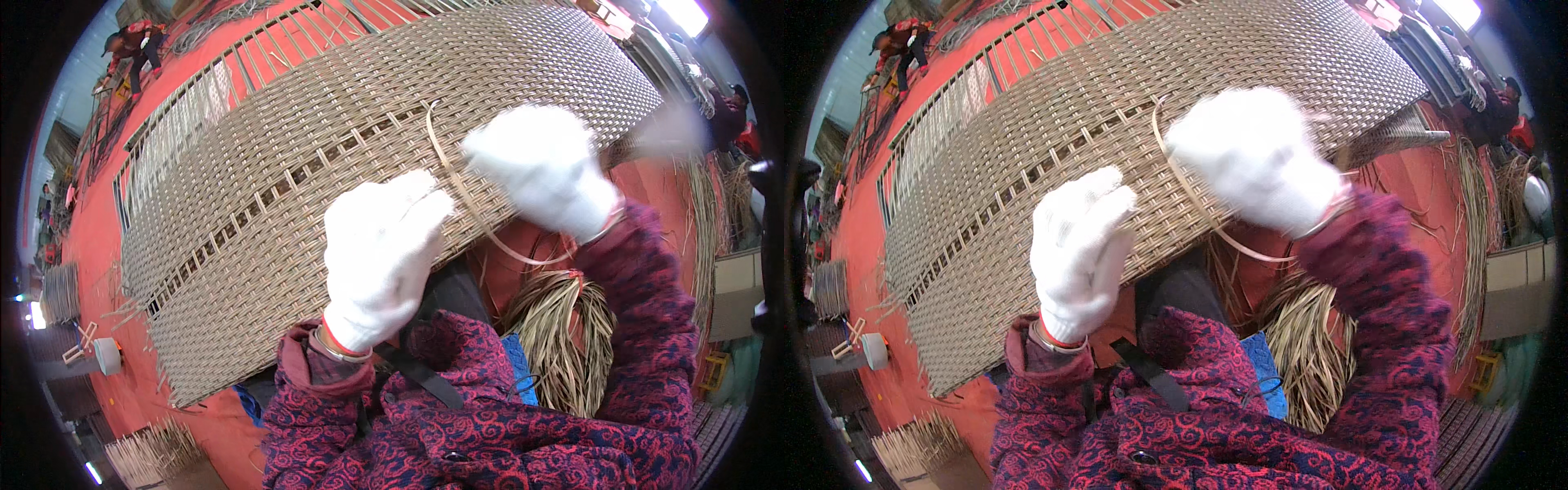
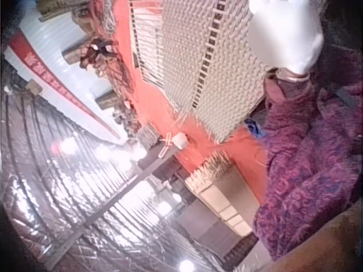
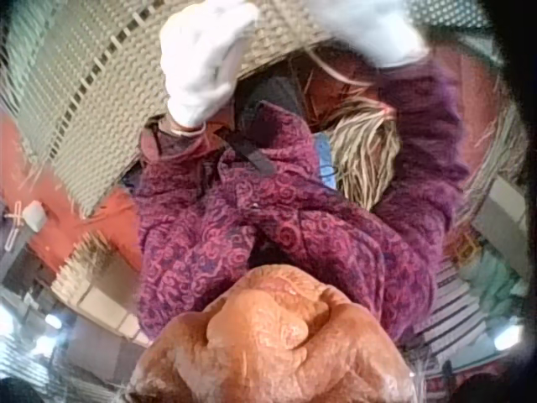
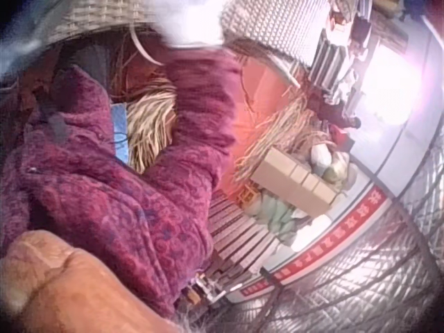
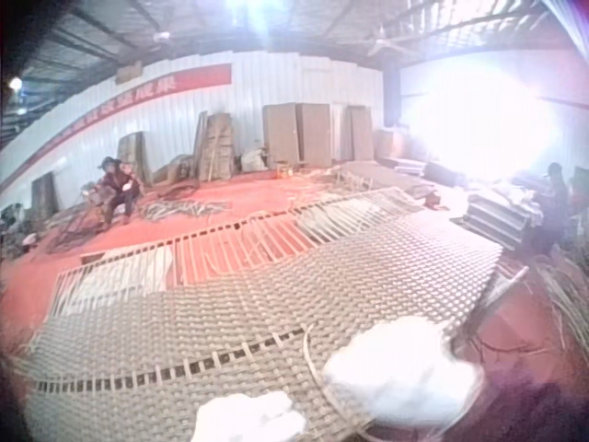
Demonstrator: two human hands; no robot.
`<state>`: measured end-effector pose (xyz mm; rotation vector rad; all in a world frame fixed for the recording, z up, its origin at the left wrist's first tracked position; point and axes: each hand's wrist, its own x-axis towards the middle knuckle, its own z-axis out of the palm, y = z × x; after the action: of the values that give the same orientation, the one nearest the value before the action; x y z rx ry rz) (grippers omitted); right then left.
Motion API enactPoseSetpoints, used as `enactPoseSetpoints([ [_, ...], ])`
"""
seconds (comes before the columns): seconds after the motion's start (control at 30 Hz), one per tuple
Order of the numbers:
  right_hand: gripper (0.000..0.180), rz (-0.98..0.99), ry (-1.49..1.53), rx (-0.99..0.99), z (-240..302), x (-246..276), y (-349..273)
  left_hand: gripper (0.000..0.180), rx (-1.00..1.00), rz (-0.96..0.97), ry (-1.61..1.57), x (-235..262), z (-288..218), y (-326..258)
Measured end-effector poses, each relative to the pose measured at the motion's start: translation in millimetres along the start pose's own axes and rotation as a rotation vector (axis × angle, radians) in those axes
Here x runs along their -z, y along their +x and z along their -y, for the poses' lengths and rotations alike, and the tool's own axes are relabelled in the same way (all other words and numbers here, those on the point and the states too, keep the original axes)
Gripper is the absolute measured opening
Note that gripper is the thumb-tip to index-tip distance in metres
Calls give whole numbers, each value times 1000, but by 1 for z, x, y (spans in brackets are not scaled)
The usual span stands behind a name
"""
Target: The person weaves a large flat basket by hand, interlacing thin reed strips through a pre-formed frame. They repeatedly thread strips over and under existing weaves, pull them tight, and adjust the basket's position on their lap.
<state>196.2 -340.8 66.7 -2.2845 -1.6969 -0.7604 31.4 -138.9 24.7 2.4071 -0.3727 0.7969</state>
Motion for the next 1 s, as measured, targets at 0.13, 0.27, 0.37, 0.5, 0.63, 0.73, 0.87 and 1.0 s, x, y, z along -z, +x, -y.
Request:
enactPoseSetpoints([
  [0.13, 7, 189, 281, -18, 58, -31, 2, 35, 116, -3, 125, -1, 6, -12],
  [0.27, 12, 144, 405, -222, 31, -30, -16, 28, 388, 334, -53, 13, 20, -45],
  [0.37, 14, 231, 436, -409, 3, -22, -27, 23, 434, 306, -8, 25, 24, -60],
  [0.5, 12, 33, 304, -284, 16, -32, -18, 18, 387, 208, 88, 20, 26, -53],
  [0.63, 10, 107, 491, -123, 69, -59, -4, 15, 338, 249, 75, -3, 24, -40],
  [0.73, 6, 171, 527, -154, 78, -70, -3, 16, 437, 190, -2, -9, 25, -39],
  [0.87, 5, 237, 585, -129, 40, -62, 0, 13, 367, 135, 2, -9, 34, -31],
  [1.0, 19, 172, 700, -653, -30, -38, 11, 12, 706, 4, -209, 0, 62, -4],
])
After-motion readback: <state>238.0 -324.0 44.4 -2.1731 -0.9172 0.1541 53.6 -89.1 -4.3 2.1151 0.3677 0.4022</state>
